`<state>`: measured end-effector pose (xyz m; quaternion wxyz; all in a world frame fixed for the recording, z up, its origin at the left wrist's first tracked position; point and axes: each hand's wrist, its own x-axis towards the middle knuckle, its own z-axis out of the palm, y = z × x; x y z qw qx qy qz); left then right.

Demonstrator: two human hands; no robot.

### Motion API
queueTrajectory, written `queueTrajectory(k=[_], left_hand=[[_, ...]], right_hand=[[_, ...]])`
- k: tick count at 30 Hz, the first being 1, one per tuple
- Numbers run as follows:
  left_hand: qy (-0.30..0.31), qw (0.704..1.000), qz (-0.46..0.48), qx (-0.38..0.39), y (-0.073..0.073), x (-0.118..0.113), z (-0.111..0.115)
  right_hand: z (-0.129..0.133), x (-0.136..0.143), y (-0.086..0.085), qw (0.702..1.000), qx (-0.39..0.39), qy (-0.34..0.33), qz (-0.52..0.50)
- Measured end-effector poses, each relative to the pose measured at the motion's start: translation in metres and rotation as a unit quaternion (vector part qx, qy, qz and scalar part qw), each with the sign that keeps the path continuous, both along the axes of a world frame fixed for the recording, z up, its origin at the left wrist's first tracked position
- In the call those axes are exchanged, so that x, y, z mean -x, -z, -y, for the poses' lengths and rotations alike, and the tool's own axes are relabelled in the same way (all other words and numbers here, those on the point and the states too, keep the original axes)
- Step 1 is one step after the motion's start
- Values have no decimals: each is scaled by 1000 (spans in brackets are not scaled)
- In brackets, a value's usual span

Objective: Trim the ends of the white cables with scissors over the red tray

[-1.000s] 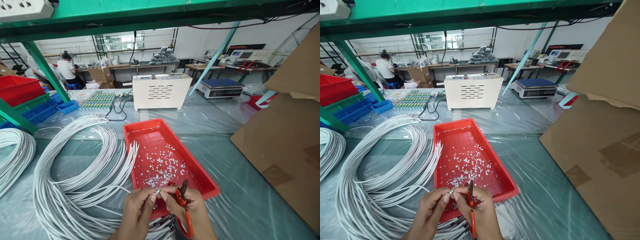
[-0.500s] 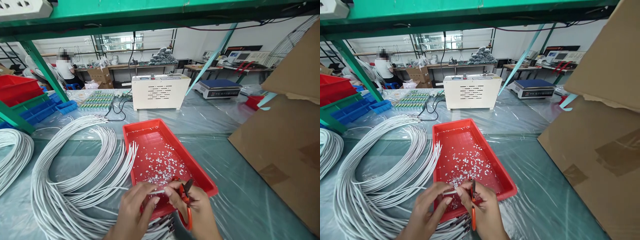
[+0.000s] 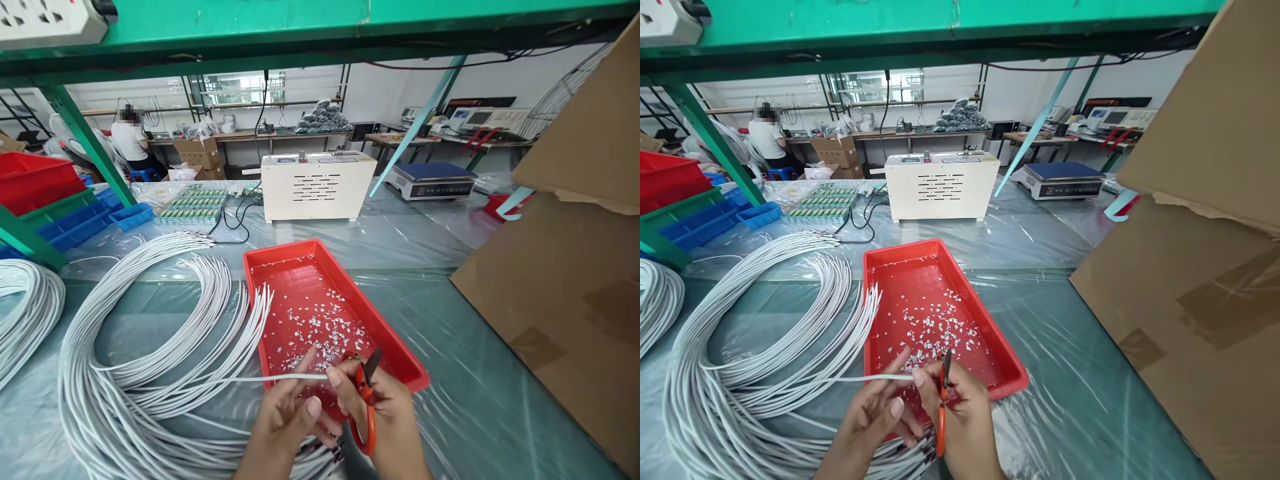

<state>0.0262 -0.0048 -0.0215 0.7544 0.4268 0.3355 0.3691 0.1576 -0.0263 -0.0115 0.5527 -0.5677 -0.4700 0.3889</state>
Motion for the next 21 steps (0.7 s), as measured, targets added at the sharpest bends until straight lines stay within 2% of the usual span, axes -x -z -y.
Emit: queueTrajectory(k=[2,5,9,11,13,18,21], left_hand=[[-43,998,42,34,-1,0,-2],[-101,992,58,45,-3,3,-8],[-93,994,42,48,-10,8,-15],[-90,994,37,49,-14,11,-18],[-94,994,32,48,-16,13,-20],[-101,995,14,22,-18,19,-24],[-101,995,-4,5,-19,21,-25]], right_hand=[[-2,2,3,995,44,-48,-72],[-4,8,12,980,91,-115,-131],[-2,14,20,975,99,-146,-131],[1,14,19,977,96,-149,-120],[4,12,16,970,97,-183,-123],[5,10,9,921,131,-321,-179],[5,11,9,899,174,-359,-182]])
